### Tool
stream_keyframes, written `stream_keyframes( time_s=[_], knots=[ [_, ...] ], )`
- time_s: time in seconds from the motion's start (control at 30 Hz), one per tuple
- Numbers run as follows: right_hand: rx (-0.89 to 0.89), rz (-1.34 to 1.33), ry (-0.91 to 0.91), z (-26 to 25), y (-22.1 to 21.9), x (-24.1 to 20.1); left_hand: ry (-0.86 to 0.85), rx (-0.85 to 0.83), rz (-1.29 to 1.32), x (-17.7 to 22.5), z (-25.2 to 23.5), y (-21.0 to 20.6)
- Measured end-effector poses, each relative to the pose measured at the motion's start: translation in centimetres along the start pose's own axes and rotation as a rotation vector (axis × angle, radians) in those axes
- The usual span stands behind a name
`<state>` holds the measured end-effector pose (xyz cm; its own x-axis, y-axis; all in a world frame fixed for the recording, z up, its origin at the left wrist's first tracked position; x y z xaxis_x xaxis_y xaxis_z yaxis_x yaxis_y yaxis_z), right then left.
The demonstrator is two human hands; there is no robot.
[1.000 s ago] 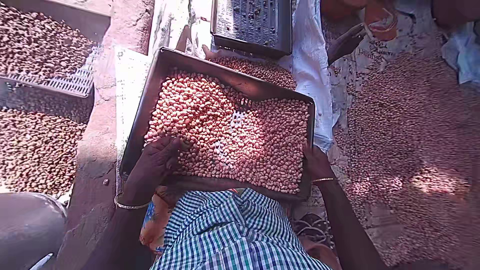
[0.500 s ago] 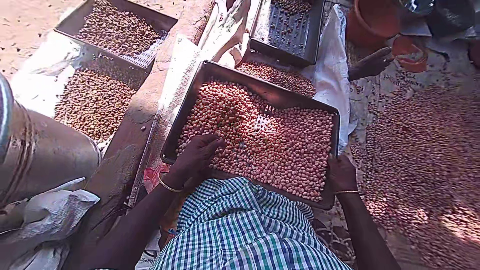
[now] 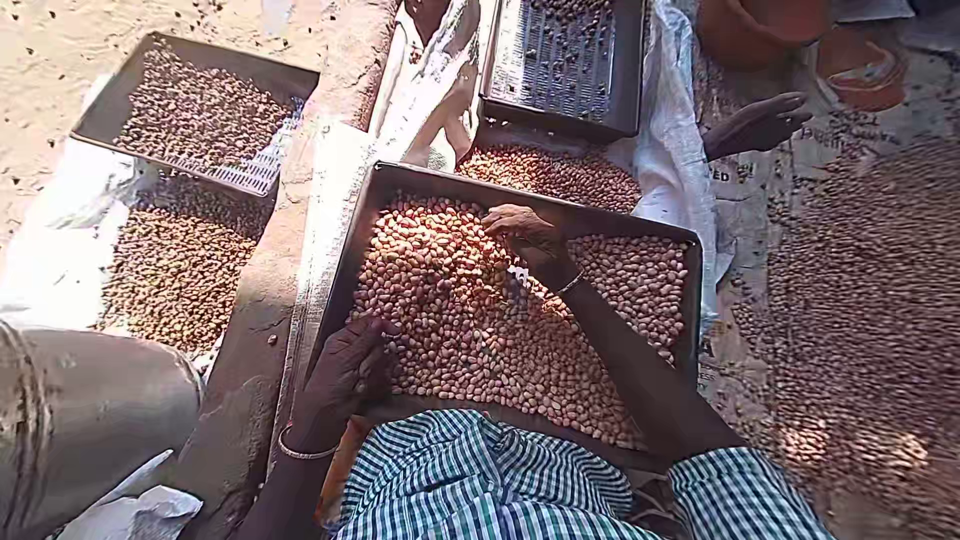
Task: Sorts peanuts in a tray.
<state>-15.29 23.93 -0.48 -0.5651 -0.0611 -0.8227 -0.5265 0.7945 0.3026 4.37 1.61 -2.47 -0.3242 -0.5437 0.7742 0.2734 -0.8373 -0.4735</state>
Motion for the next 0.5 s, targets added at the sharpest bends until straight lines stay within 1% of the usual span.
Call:
stream_keyframes(
  time_s=[0.07,0.13,0.17,0.2,0.27,0.33,0.4,0.43,0.47,0.5],
  knots=[
    [-0.141,-0.05,0.027,-3.5,-1.2,1.9,-0.001,0.016,0.029,0.0,-0.2,-0.1],
    [-0.281,0.015,0.069,-4.7,-2.5,3.1,-0.005,0.016,0.046,0.3,-0.4,-0.2],
    [-0.34,0.084,0.11,-4.1,-3.0,3.7,-0.002,0.008,0.058,0.4,-0.5,-0.2],
    [-0.411,0.184,0.105,-3.0,-3.2,3.8,0.005,-0.005,0.071,0.6,-0.5,-0.2],
    [-0.576,0.408,0.032,0.6,-2.5,2.9,0.036,-0.039,0.11,0.7,-0.6,-0.1],
    [-0.731,0.527,-0.102,4.8,-0.1,0.7,0.072,-0.099,0.144,0.6,-0.7,-0.1],
    [-0.71,0.539,-0.157,7.9,2.9,-1.7,0.099,-0.184,0.202,0.5,-0.9,-0.4],
    [-0.661,0.511,-0.2,8.6,4.3,-2.7,0.11,-0.22,0.23,0.5,-0.9,-0.6],
    [-0.529,0.461,-0.263,8.6,5.6,-3.5,0.121,-0.252,0.242,0.5,-1.0,-0.8],
    [-0.342,0.411,-0.328,8.0,6.6,-3.8,0.13,-0.285,0.247,0.5,-1.1,-0.9]
  ],
)
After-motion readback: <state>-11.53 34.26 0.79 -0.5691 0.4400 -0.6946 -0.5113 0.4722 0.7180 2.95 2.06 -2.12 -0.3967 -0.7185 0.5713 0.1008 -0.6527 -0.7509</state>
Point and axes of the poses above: each hand's wrist, its own z-axis away from the middle knuckle, its own y-axis out of the back of the hand, x = y × z, the point moved 4 cm from there along -z, towards the middle knuckle, and after that the axes turned 4 degrees about -z, right-handed, at the moved point
